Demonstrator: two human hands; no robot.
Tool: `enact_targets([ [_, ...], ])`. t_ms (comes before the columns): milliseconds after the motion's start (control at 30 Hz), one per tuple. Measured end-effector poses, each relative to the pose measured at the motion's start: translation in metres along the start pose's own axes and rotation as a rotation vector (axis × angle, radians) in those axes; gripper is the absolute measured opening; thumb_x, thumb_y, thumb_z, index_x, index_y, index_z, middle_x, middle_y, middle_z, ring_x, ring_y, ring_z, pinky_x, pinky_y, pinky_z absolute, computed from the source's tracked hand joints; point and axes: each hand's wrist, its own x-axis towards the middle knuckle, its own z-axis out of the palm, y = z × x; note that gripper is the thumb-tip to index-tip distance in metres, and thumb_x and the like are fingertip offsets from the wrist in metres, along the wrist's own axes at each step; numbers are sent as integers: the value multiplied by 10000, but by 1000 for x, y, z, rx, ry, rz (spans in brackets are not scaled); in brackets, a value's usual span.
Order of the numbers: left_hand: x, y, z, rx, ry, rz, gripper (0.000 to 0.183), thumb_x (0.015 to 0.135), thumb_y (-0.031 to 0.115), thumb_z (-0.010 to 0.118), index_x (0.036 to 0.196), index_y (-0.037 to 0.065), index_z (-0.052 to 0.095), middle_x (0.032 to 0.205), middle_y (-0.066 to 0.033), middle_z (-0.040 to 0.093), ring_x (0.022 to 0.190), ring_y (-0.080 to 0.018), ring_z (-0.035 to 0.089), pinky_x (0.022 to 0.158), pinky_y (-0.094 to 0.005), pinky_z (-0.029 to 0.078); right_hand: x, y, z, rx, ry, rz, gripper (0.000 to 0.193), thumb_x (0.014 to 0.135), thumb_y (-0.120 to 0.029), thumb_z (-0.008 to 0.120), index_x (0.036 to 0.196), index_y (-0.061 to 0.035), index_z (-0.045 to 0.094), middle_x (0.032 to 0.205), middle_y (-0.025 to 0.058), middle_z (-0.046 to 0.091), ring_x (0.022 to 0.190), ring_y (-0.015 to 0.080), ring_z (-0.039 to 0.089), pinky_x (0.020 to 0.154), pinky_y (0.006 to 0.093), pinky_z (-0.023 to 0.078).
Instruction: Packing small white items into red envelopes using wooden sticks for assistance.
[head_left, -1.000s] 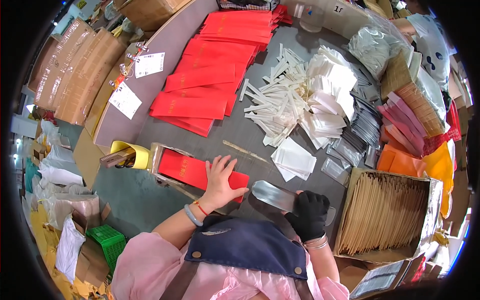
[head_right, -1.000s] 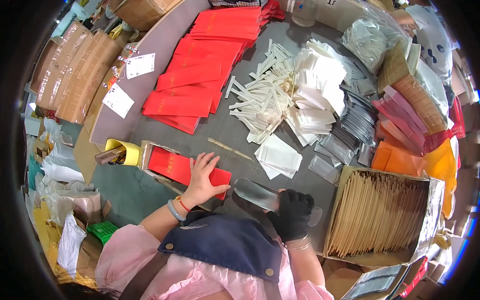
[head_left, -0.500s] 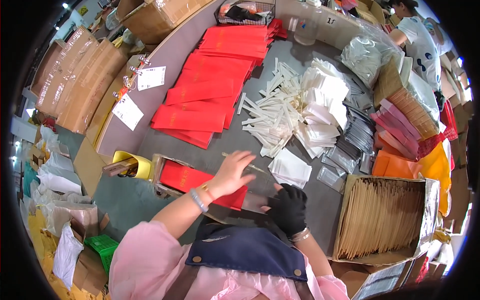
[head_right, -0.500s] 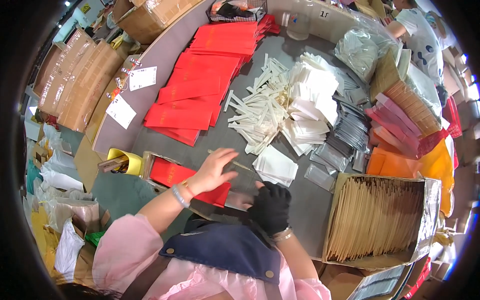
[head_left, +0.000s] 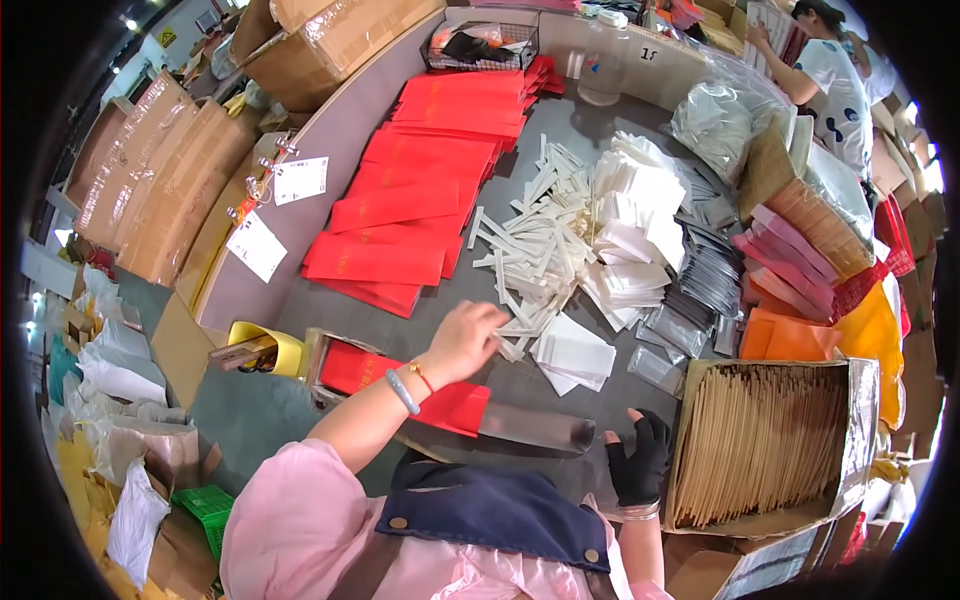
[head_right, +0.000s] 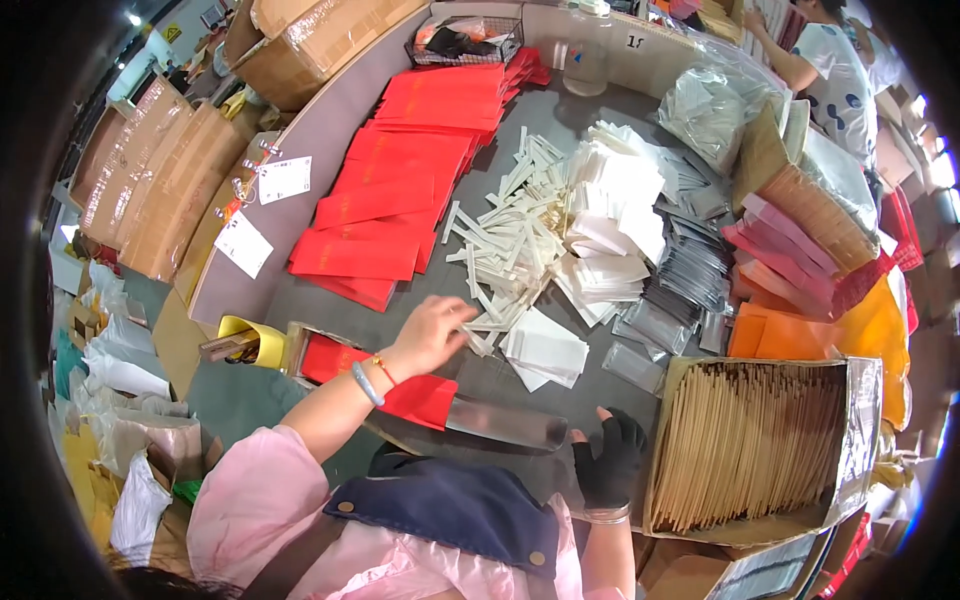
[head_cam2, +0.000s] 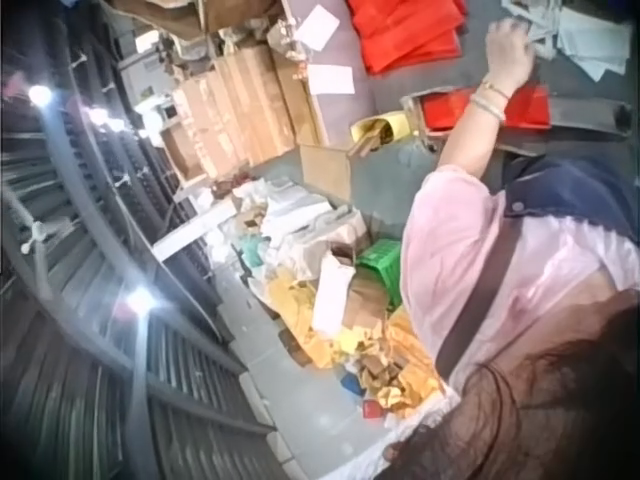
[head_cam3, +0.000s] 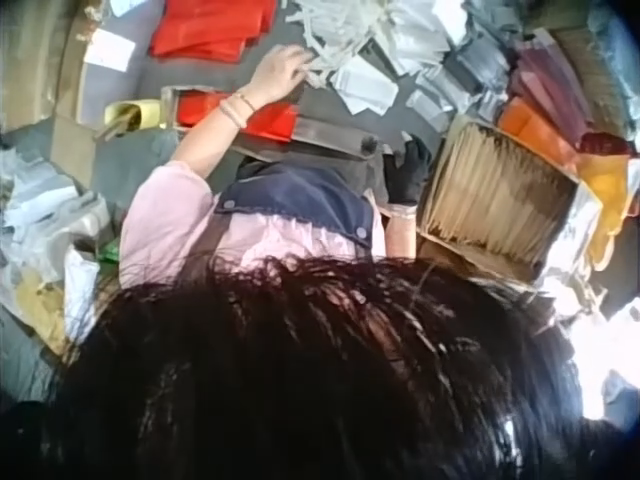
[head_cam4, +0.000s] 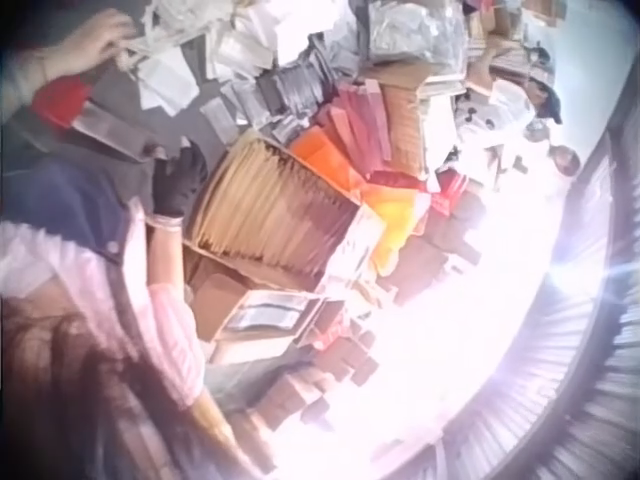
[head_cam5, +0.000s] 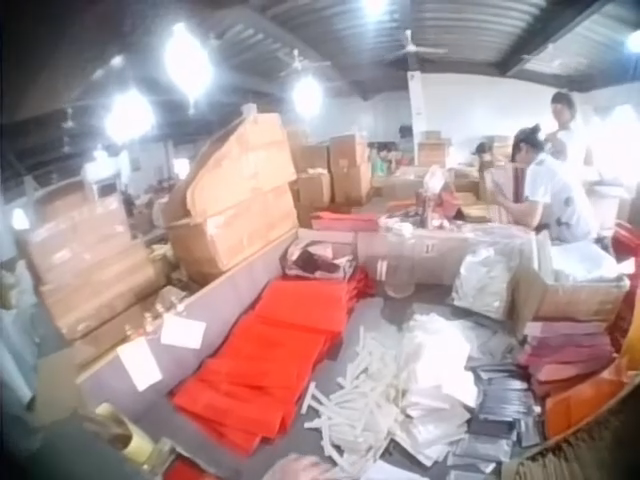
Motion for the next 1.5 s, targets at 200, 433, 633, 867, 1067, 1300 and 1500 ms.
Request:
enact_targets([
  [200, 71, -74, 39, 10, 487, -96, 422, 831, 130, 698, 1222, 18, 584, 1191, -201, 573, 1104, -395, 536, 956, -449, 453, 2, -9, -3, 16, 12, -34, 444, 757, -166, 766, 1152, -41, 606, 1125, 167, 610, 1071, 379, 547, 935, 459, 424],
  [433, 68, -86, 43, 93, 206, -79, 402, 869, 184, 646, 1208, -24, 588, 1245, -237, 537, 1161, -405, 473, 1002, -455, 427, -13, 7, 1, 57, 18, 19, 419, 757, -156, 754, 1130, -31, 611, 1086, 177, 595, 1036, 377, 549, 914, 455, 433],
  [633, 21, -41, 18, -78, 188, -27, 330, 819, 69, 690, 1135, 0, 623, 1153, -165, 614, 1076, -360, 566, 928, -418, 475, -4, 4, -5, 47, 19, 40, 420, 748, -46, 749, 1143, -43, 606, 1111, 166, 602, 1053, 366, 568, 911, 424, 461],
  [867, 54, -69, 19, 126, 294, -118, 244, 804, 41, 684, 1045, 77, 690, 1046, -125, 640, 1016, -345, 566, 869, -446, 487, 7, -1, -9, 26, 44, 7, 405, 757, -43, 738, 1140, -44, 609, 1111, 164, 609, 1050, 369, 576, 921, 423, 459],
  [1067, 59, -71, 3, 225, 86, 2, 49, 728, 118, 729, 726, 138, 685, 901, -9, 636, 917, -272, 555, 721, -416, 447, -6, 13, -22, -89, 72, 114, 397, 749, -34, 746, 1130, -47, 634, 1111, 158, 626, 1058, 361, 579, 929, 424, 458],
  [1300, 35, 21, -1, -10, 174, 140, 108, 733, 86, 753, 779, 102, 656, 842, -53, 635, 825, -274, 587, 742, -402, 462, -22, 55, -48, -141, 264, 225, 356, 802, -40, 738, 1140, -9, 630, 1128, 159, 634, 1080, 339, 594, 961, 410, 463],
  [1500, 30, 65, 62, -153, 39, 91, 227, 718, 122, 769, 901, 71, 646, 910, -99, 605, 894, -308, 588, 814, -401, 489, -52, 113, -79, -229, 394, 444, 317, 862, -94, 697, 1142, 30, 618, 1118, 174, 637, 1070, 324, 601, 962, 397, 468],
])
